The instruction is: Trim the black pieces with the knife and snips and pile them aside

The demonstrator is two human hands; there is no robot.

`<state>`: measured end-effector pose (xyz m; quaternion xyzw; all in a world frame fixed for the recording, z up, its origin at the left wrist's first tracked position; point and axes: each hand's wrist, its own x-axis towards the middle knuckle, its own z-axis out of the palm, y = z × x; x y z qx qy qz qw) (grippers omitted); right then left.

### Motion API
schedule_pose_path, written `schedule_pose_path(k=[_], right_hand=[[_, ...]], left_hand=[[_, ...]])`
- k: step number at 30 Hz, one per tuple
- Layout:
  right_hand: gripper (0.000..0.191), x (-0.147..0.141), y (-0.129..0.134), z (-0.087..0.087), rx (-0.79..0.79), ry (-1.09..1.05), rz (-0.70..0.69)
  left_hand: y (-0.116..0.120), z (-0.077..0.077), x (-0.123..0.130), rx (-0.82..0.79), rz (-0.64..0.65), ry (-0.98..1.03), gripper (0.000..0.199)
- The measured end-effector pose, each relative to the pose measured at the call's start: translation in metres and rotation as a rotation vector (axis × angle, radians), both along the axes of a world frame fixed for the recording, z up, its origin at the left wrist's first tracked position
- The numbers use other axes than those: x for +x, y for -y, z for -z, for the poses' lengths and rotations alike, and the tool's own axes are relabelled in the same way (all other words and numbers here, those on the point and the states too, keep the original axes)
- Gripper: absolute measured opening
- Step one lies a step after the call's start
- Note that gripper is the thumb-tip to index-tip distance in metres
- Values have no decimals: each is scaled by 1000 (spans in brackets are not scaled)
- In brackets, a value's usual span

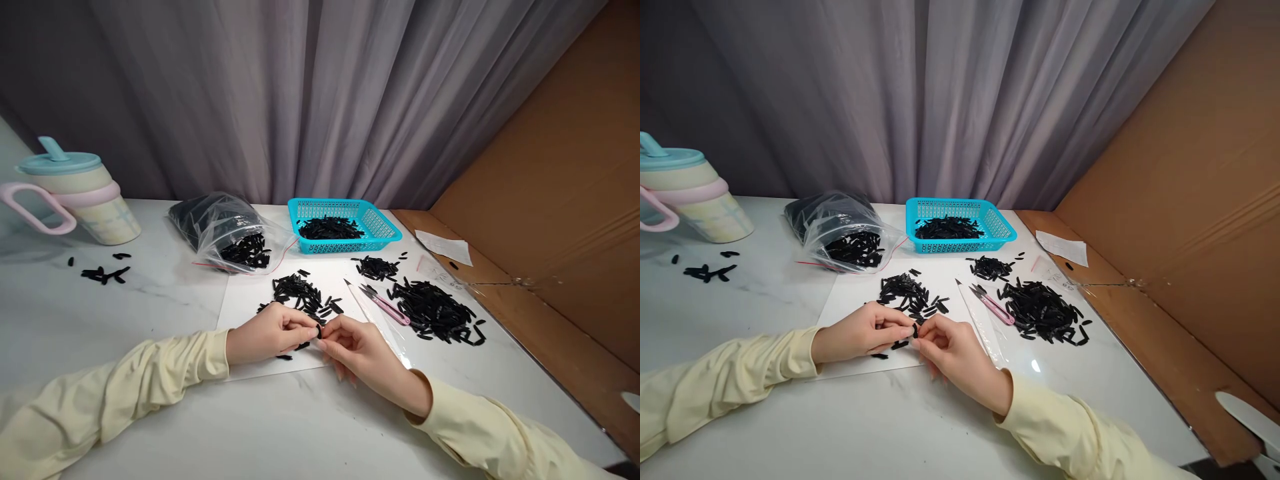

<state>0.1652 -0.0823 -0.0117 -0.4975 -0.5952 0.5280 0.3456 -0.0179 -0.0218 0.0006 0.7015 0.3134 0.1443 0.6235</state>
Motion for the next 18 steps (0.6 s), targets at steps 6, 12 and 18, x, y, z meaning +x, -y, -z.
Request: schedule_pose_path(k=[6,12,18], right_hand=[[16,0,3,1,190,116,3],[11,0,3,3,273,182,-15],[15,2,4,5,431,276,-40]], left_hand=[[0,1,1,-5,-9,-13,26],[-2,1,1,25,18,-41,27],[-2,-1,1,8,13,-47,23]])
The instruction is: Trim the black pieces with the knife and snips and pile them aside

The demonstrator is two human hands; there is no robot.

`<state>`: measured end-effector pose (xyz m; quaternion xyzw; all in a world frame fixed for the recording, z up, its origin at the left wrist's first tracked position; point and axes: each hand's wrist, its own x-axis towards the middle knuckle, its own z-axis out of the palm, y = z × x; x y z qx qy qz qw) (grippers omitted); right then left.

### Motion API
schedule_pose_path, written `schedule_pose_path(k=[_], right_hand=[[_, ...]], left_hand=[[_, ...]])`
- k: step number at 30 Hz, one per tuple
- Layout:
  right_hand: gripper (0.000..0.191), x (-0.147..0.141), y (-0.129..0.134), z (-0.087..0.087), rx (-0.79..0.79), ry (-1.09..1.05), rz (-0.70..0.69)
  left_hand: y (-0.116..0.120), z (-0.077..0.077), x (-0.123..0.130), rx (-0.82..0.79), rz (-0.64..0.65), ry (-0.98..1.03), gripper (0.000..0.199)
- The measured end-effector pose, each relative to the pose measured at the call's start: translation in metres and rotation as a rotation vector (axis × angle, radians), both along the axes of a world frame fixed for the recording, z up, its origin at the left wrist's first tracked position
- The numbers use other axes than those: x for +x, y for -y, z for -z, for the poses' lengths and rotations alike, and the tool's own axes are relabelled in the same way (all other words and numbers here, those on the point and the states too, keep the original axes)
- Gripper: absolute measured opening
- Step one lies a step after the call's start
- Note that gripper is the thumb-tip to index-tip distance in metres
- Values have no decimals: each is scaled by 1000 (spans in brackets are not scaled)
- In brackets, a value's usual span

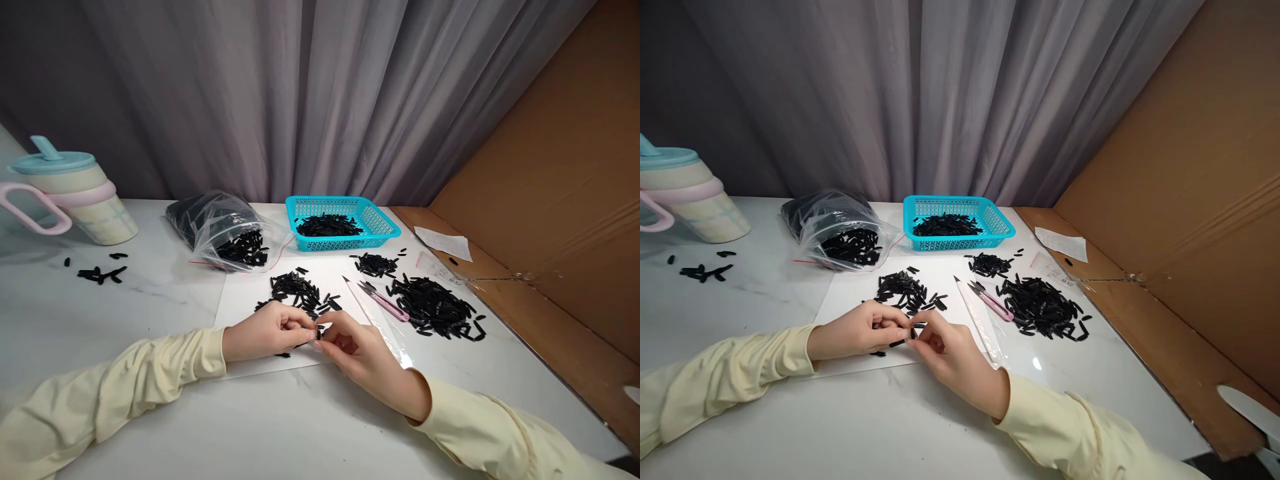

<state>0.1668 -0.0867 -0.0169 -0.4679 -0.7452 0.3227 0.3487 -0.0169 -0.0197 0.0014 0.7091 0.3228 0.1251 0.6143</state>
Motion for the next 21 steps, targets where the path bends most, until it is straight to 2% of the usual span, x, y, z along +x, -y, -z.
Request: schedule_pose_path(k=[5,12,21], right_hand=[[10,2,2,1,174,90,16],[25,3,-2,2,343,128,84],[41,6,-5,5,285,155,152]], left_hand=[[-1,-1,-1,-38,76,-3,30],[-5,1,-4,-19,149,-3,36],[-1,-4,-3,-90,97,17,31]])
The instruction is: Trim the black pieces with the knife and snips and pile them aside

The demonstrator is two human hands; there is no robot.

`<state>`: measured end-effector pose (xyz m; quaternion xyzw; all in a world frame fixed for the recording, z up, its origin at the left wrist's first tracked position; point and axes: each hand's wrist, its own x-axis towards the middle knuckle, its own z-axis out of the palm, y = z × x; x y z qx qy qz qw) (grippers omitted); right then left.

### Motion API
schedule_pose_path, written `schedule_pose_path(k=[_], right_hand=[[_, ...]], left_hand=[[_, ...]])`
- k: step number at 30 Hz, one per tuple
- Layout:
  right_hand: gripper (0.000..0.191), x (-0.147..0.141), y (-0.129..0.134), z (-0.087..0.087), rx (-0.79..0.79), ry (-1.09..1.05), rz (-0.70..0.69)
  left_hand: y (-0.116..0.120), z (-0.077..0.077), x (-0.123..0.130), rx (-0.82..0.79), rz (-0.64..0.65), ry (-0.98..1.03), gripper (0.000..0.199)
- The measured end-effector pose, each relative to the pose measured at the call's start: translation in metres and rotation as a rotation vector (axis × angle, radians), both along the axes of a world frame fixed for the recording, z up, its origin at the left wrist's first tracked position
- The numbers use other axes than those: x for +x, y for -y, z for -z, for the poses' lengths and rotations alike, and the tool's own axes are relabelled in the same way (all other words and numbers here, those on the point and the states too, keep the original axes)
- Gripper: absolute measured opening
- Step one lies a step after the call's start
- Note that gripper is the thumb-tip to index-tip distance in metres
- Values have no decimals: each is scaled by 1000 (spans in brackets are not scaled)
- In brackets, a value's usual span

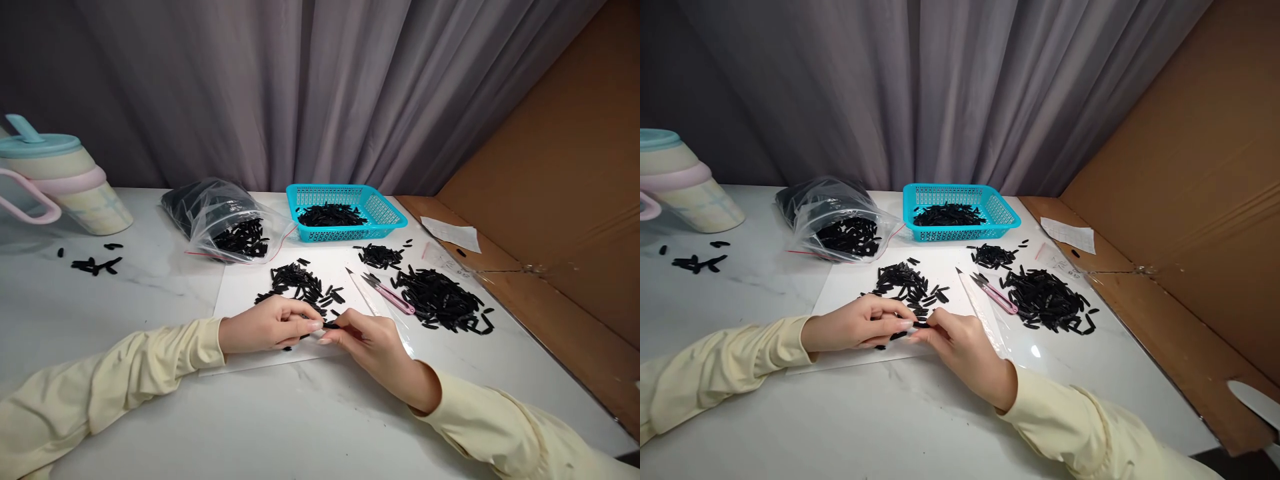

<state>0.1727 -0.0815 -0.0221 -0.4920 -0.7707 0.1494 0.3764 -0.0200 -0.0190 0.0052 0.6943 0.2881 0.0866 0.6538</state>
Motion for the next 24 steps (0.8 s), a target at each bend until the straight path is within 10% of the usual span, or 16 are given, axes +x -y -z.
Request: schedule_pose_path(k=[24], right_hand=[[28,4,1,-4,-60,-27,-36]], left_hand=[[3,5,0,-10,-154,65,28]])
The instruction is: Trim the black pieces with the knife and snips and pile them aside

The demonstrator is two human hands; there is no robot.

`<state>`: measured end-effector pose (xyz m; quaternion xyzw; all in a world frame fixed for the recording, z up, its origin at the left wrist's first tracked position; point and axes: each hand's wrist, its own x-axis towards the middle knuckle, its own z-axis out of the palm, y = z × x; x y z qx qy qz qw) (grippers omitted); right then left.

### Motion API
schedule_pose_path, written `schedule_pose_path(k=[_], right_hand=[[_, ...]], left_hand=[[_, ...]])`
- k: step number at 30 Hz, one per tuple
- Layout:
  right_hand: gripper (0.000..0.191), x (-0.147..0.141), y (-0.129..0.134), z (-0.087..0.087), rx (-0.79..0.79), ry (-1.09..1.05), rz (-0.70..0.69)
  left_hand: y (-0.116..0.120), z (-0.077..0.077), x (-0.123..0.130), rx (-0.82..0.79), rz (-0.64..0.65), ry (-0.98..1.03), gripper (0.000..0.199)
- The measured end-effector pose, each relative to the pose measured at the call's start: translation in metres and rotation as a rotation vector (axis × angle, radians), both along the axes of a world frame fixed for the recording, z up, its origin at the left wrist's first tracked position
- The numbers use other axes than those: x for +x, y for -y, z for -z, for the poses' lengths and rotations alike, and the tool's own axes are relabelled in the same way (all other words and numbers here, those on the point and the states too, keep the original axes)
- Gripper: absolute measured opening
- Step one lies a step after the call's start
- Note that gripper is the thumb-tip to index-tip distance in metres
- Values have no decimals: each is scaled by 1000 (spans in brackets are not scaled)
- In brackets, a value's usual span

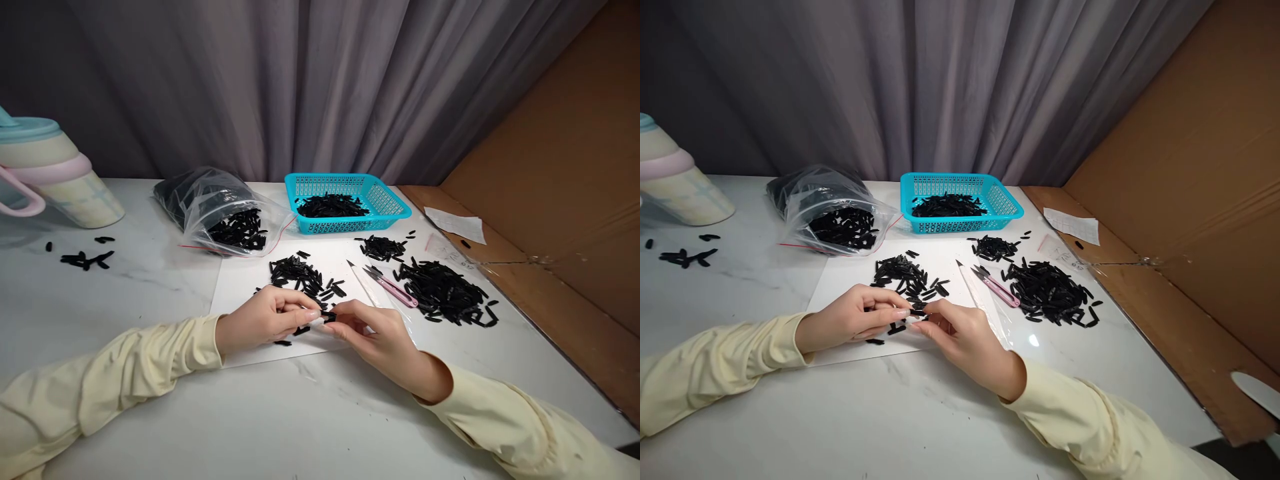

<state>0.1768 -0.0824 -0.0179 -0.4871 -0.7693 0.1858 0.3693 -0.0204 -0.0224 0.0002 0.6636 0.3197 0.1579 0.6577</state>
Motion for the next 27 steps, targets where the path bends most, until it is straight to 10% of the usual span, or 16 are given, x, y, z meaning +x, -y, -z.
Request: schedule_pose_path(k=[13,27], right_hand=[[15,-1,2,-3,-3,-1,-18],[27,-3,-4,-14,-706,-619,-167]], left_hand=[[0,1,-1,3,-16,-13,30],[-2,0,0,-54,-35,13,26]])
